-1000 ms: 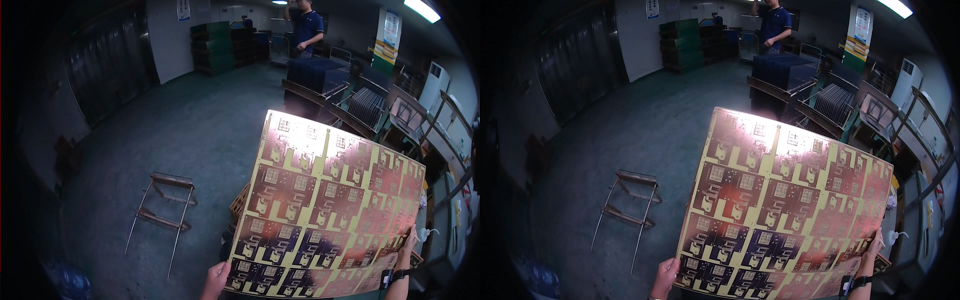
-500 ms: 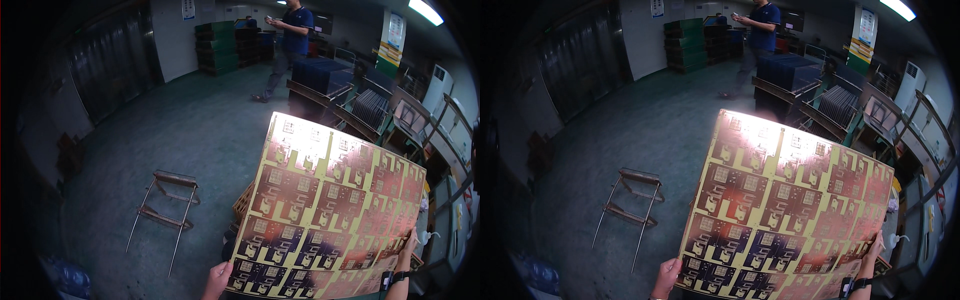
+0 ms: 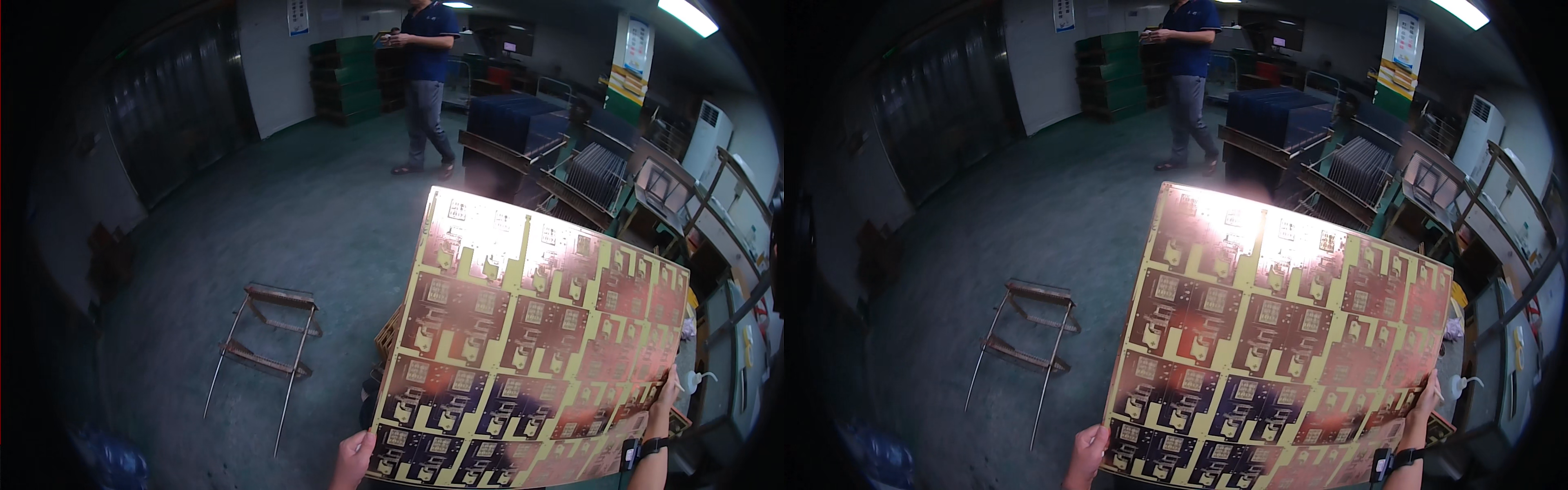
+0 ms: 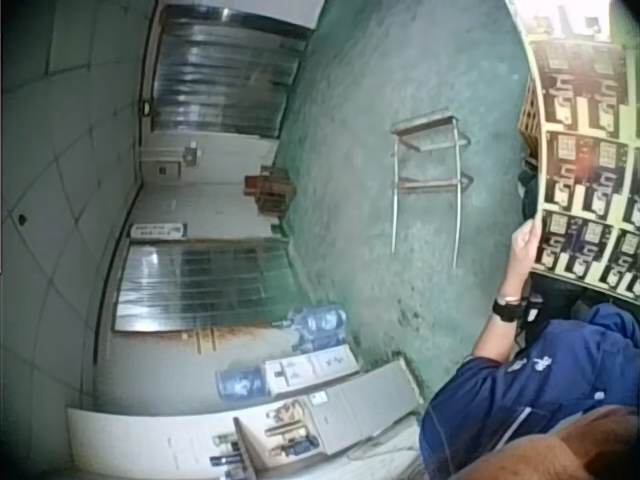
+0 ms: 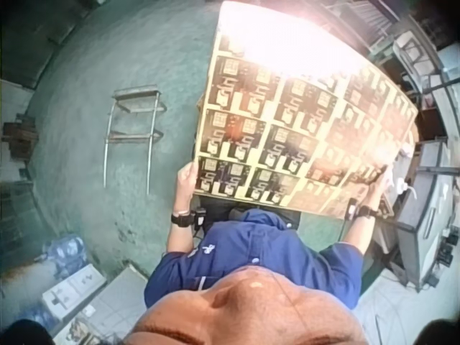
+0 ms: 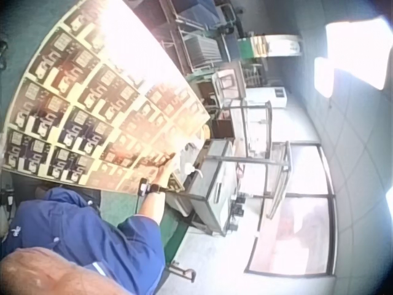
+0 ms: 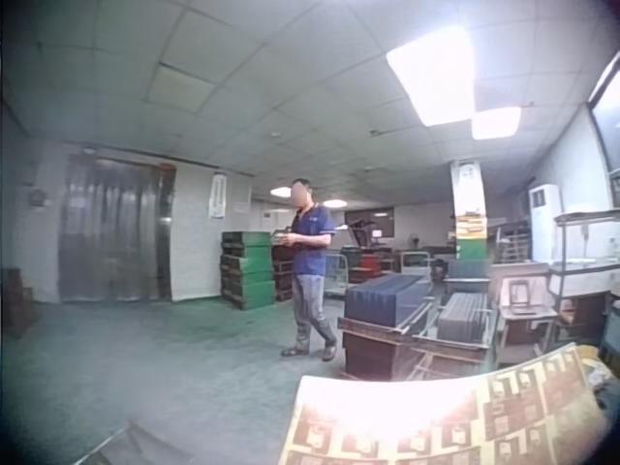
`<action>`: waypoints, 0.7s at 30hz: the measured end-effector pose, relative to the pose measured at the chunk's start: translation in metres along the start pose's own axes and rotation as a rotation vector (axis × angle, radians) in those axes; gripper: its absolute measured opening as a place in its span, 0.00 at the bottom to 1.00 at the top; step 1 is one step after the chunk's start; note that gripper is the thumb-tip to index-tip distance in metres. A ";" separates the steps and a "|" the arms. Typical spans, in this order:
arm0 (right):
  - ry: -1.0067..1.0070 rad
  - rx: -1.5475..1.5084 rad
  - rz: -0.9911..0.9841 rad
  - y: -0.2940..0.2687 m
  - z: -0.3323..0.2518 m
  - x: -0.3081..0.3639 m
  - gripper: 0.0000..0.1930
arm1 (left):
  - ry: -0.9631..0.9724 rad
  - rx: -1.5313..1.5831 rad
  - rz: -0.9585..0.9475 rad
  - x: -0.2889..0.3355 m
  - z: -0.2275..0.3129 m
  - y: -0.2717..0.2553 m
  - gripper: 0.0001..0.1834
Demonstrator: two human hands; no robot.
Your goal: Inspecting and rotating large circuit board panels to check for quality.
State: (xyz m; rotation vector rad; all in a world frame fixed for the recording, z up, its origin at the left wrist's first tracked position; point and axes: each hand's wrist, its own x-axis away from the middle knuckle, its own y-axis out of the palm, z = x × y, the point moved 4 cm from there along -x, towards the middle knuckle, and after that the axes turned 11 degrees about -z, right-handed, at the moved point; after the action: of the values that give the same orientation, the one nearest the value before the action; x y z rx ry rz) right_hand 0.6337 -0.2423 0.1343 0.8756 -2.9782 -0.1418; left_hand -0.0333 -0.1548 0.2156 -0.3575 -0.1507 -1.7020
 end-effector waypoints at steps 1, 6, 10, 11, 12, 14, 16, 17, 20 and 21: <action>-0.002 -0.003 0.003 0.005 -0.003 0.002 0.13 | 0.006 -0.009 -0.002 0.000 0.001 0.000 0.18; -0.016 0.020 -0.050 0.008 -0.008 0.001 0.13 | 0.007 -0.032 -0.001 -0.002 -0.004 -0.001 0.18; -0.032 -0.011 0.044 0.021 -0.016 0.007 0.13 | -0.002 -0.166 -0.063 0.001 -0.001 -0.002 0.15; -0.032 -0.008 0.044 0.020 -0.016 0.008 0.14 | 0.008 -0.168 -0.059 0.001 -0.003 -0.001 0.15; -0.034 -0.010 0.042 0.022 -0.015 0.007 0.14 | 0.035 -0.168 -0.026 0.001 -0.006 0.000 0.16; -0.042 -0.021 0.012 0.018 -0.014 0.004 0.15 | 0.086 -0.115 0.005 -0.003 -0.027 -0.001 0.18; -0.041 0.000 -0.010 0.011 -0.015 0.001 0.15 | -0.010 -0.019 -0.021 0.000 -0.023 0.002 0.18; -0.045 -0.004 -0.007 0.011 -0.013 -0.002 0.15 | -0.113 0.077 -0.047 0.000 -0.024 0.005 0.18; -0.083 -0.015 -0.016 0.023 -0.022 -0.002 0.16 | -0.053 0.190 0.076 0.006 -0.022 0.020 0.17; -0.085 -0.013 -0.008 0.016 -0.020 -0.007 0.16 | -0.053 0.189 0.068 0.007 -0.018 0.026 0.17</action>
State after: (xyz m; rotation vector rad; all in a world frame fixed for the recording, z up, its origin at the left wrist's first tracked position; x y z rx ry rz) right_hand 0.6318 -0.2269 0.1554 0.9019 -3.0486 -0.2027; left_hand -0.0108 -0.1709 0.1981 -0.2643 -0.3327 -1.5976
